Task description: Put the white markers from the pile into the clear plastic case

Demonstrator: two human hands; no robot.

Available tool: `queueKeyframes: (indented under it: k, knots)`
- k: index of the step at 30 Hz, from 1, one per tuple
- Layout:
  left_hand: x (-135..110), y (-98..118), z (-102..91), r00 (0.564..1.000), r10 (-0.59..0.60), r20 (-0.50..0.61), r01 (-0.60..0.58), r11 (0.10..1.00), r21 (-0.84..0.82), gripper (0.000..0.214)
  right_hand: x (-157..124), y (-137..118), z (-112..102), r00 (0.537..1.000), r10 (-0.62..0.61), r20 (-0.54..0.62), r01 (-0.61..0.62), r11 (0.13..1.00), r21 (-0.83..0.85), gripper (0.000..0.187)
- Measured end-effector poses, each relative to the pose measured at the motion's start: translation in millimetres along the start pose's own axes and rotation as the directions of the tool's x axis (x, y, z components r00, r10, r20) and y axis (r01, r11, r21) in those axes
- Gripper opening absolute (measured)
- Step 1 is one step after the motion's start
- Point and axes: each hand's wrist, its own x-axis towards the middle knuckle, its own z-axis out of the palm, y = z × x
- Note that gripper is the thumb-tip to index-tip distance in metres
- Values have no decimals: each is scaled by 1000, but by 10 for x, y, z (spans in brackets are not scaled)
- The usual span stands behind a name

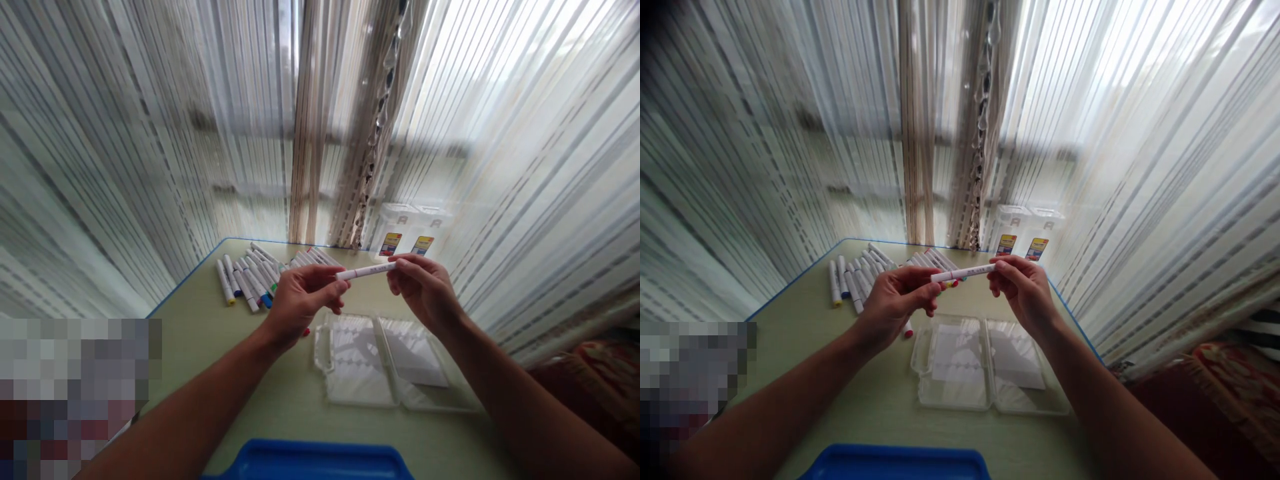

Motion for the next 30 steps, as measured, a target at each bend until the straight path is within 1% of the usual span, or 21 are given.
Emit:
queueKeyframes:
  k: [4, 7, 12, 16, 19, 24, 27, 30]
  knots:
    - [-6, -1, 4, 997, 5, 74, 0, 997, -72, 28, 10, 14, -1, 997, 71, 15, -71, 997, 25, 12]
    - [-18, 19, 12, 994, -16, 109, 28, 994, -108, 25, 8, 33, 1, 994, 111, 22, -112, 993, 41, 12]
    - [-24, 70, 15, 987, -103, 122, 120, 982, -145, 18, -6, 35, 7, 995, 94, 43, -97, 992, 77, 10]
    - [-9, 77, 4, 979, -150, 137, 172, 970, -169, 18, -9, 23, 7, 996, 71, 54, -75, 995, 59, 8]
    - [-9, 75, 4, 979, -159, 129, 179, 970, -165, 18, -9, 19, 6, 997, 59, 57, -62, 997, 55, 8]
    - [-21, 59, 0, 987, -128, 100, 137, 986, -95, 20, -1, 29, 4, 999, 32, 44, -36, 997, 73, 7]
    - [-17, 37, -14, 991, -115, 67, 118, 992, -40, 24, 6, 38, -5, 999, 1, 42, -5, 997, 73, 8]
    - [-6, 18, -23, 994, -109, 26, 109, 994, 8, 23, 11, 38, -12, 999, -6, 36, 3, 998, 69, 7]
